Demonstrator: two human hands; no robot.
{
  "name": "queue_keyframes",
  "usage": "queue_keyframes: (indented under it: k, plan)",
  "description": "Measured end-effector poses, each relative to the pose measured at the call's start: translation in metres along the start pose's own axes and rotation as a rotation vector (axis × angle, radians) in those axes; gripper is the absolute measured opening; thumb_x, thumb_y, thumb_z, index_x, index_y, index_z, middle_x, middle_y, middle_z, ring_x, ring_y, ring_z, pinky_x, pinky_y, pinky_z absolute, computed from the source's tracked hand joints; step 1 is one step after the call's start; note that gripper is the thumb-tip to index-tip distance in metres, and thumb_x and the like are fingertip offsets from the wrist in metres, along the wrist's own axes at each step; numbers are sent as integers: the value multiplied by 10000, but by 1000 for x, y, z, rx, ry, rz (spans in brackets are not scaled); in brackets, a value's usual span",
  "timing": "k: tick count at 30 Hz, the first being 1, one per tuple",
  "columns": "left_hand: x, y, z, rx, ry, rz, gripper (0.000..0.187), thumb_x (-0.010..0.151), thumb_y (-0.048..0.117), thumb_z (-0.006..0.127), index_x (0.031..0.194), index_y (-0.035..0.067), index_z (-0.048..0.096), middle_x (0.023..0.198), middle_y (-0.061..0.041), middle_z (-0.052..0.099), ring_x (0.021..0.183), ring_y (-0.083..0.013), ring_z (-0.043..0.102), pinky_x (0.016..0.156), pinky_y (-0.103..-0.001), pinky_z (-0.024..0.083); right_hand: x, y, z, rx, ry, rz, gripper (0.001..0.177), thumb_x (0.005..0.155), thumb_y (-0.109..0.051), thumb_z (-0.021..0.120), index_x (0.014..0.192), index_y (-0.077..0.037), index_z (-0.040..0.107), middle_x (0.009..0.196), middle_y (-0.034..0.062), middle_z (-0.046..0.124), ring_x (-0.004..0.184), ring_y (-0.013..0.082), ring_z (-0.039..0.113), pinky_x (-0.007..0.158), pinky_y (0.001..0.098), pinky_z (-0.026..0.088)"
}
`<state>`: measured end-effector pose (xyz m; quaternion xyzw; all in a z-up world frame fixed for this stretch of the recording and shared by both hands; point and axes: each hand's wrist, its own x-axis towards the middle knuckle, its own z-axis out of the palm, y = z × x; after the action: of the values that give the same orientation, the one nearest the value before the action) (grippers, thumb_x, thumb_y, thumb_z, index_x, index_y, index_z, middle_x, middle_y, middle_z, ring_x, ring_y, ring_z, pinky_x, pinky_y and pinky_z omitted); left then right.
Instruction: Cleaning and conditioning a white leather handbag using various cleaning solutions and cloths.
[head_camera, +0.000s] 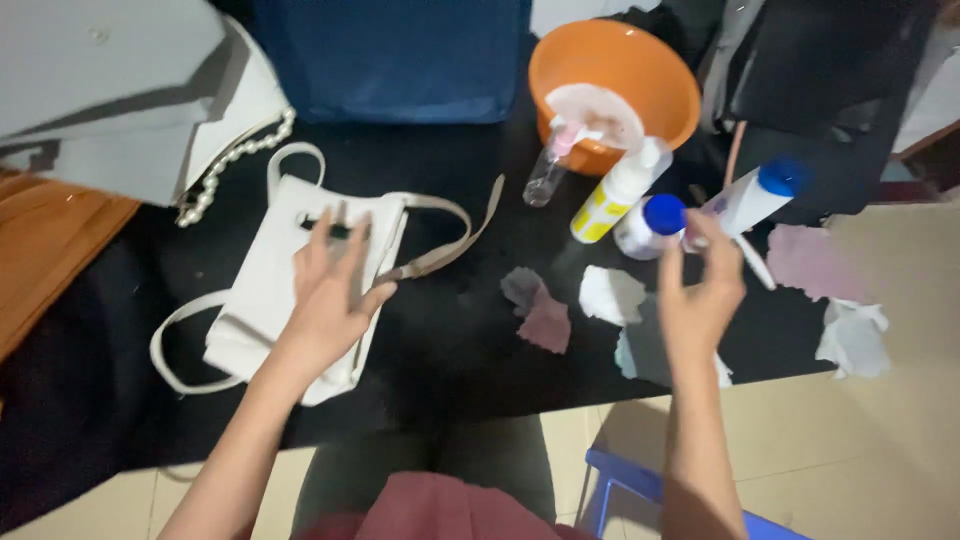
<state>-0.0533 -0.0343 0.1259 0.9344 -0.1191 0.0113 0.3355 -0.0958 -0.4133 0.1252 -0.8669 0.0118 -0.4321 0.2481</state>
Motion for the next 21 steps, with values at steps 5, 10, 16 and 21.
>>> queue_keyframes:
  k: [5, 10, 16, 21]
  plan:
    - [-17, 15, -10, -81, 119, -52, 683, 971, 160, 587, 1593, 11, 347, 1608, -336, 212, 1416, -584, 244, 1124, -695, 229, 32, 40, 2, -208, -196, 46, 428, 1017, -153, 759, 1354, 63, 608, 1141, 250, 630, 1097, 430, 584, 896, 515, 541]
    - [-22, -15, 27, 19, 75, 103, 579, 1063, 214, 459, 1561, -63, 352, 1551, -354, 386, 1459, -537, 299, 1210, -605, 154, 37, 73, 30, -513, -453, 67, 587, 1010, -590, 700, 1329, -99, 654, 1149, 114, 646, 1073, 323, 665, 876, 468, 558]
    - [-21, -30, 65, 502, -241, -7, 713, 1077, 460, 310, 1635, 65, 109, 1700, -176, 95, 1554, -397, 39, 1248, -549, -86, 42, 68, 39, -616, -532, 196, 744, 974, -759, 646, 1239, -65, 628, 1073, 176, 718, 965, 367, 741, 811, 487, 565]
    - [-22, -43, 84, 718, 142, 161, 802, 993, 632, 357, 1620, 143, 253, 1703, -61, 230, 1574, -330, 186, 1272, -510, 120, 33, 62, 39, -515, -389, 186, 615, 999, -535, 759, 1178, 44, 661, 1084, 191, 738, 944, 375, 713, 796, 469, 587]
